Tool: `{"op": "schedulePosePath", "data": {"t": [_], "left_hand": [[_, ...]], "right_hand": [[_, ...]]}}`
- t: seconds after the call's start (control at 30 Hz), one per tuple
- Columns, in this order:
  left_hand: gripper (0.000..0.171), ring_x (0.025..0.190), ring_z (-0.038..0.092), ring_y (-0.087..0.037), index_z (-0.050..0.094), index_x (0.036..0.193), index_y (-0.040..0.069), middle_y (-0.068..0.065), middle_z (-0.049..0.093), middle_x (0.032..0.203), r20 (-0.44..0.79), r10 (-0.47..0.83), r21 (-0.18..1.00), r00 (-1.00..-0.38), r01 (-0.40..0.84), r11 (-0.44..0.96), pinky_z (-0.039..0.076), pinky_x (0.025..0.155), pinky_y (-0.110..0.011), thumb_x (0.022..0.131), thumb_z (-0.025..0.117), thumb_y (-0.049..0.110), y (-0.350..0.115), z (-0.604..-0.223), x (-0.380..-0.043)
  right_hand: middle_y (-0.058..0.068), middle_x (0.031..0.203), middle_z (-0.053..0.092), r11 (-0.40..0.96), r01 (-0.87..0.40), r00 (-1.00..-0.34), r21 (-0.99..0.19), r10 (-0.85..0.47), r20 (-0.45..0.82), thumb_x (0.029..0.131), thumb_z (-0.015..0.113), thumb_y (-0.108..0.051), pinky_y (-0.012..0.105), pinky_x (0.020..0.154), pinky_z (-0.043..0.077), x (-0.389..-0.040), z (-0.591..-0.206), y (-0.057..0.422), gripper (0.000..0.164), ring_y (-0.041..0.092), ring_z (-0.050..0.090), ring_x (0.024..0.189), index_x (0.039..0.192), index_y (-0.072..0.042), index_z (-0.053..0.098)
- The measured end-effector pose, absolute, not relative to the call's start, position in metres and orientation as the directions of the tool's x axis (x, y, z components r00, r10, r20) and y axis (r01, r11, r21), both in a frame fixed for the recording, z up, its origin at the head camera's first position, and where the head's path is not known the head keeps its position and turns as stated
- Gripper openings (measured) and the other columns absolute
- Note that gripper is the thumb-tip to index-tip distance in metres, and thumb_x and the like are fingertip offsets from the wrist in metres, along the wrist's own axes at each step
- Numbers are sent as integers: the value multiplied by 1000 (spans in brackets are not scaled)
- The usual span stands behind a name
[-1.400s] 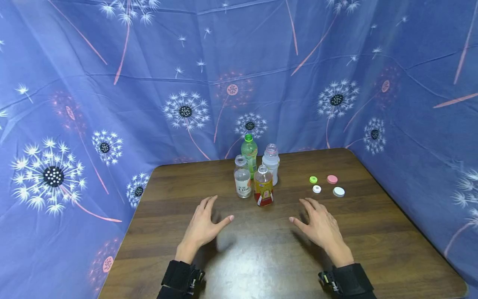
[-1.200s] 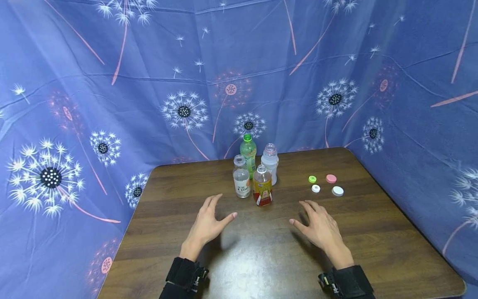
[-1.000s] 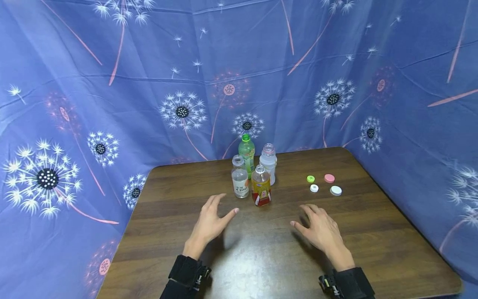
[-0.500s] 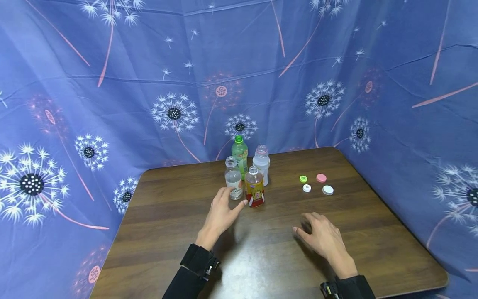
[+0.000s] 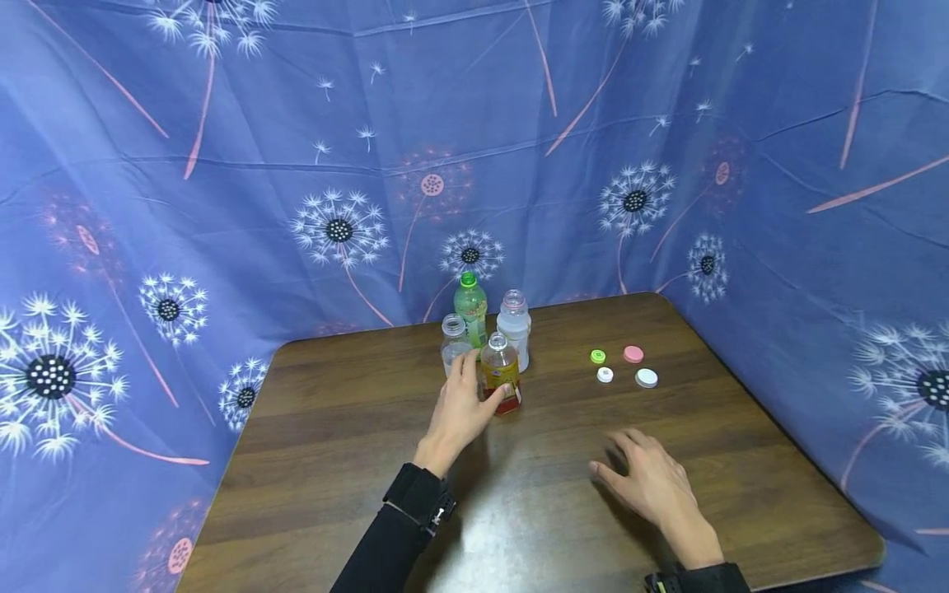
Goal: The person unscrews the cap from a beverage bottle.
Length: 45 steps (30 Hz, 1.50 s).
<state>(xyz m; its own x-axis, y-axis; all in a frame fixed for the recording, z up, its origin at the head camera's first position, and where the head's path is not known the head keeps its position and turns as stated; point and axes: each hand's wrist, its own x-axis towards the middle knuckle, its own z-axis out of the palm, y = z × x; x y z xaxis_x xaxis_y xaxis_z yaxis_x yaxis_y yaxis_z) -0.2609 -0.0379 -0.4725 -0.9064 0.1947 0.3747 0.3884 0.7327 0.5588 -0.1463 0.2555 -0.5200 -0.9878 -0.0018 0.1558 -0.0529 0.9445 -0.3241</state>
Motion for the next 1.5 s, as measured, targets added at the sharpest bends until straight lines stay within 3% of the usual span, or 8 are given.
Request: {"op": "schedulePosePath", "data": {"t": [0.23,0.6,0.87,1.1,1.3,1.5], "left_hand": [[88,118,64,-35,28,158,13,-14,44,150,354,193,531,-915,366,764,60,89,-49,91,69,53,-19,-472,-270],[90,127,59,-38,26,160,11,-16,45,151,279,167,547,-946,299,782,56,98,-53,92,68,55,-15,-474,-281],[75,118,64,-36,33,154,9,-17,54,141,335,202,510,-920,357,782,58,95,-51,96,69,41,-14,-480,-283],[72,105,69,-33,39,150,12,-13,61,131,385,191,486,-903,374,790,61,83,-48,94,70,44,-15,-479,-275],[72,108,68,-28,44,148,13,-9,64,126,417,199,472,-887,398,787,60,86,-45,91,72,47,-21,-473,-263],[69,108,68,-26,45,147,15,-7,62,124,396,223,540,-891,422,728,61,88,-42,91,72,46,-30,-465,-251]], "right_hand": [[20,139,58,945,-42,-991,-324,1,132,89,71,-55,70,87,51,-142,-520,259,65,47,56,125,136,-11,62],[16,139,58,942,-68,-989,-328,-20,146,88,73,-52,69,85,52,-145,-521,259,62,44,56,125,135,-13,63],[16,140,57,943,-70,-989,-326,-22,147,88,74,-51,70,88,51,-151,-517,257,63,44,54,127,136,-12,62],[17,139,58,951,-64,-987,-303,-15,161,88,73,-51,70,87,51,-153,-514,256,63,45,55,125,134,-10,63],[19,138,58,955,-67,-984,-289,-16,175,88,72,-53,69,86,51,-156,-513,257,64,46,56,124,134,-9,63],[19,136,59,950,-104,-978,-296,-44,203,89,73,-51,68,89,51,-161,-509,259,63,47,56,122,134,-8,62]]}}
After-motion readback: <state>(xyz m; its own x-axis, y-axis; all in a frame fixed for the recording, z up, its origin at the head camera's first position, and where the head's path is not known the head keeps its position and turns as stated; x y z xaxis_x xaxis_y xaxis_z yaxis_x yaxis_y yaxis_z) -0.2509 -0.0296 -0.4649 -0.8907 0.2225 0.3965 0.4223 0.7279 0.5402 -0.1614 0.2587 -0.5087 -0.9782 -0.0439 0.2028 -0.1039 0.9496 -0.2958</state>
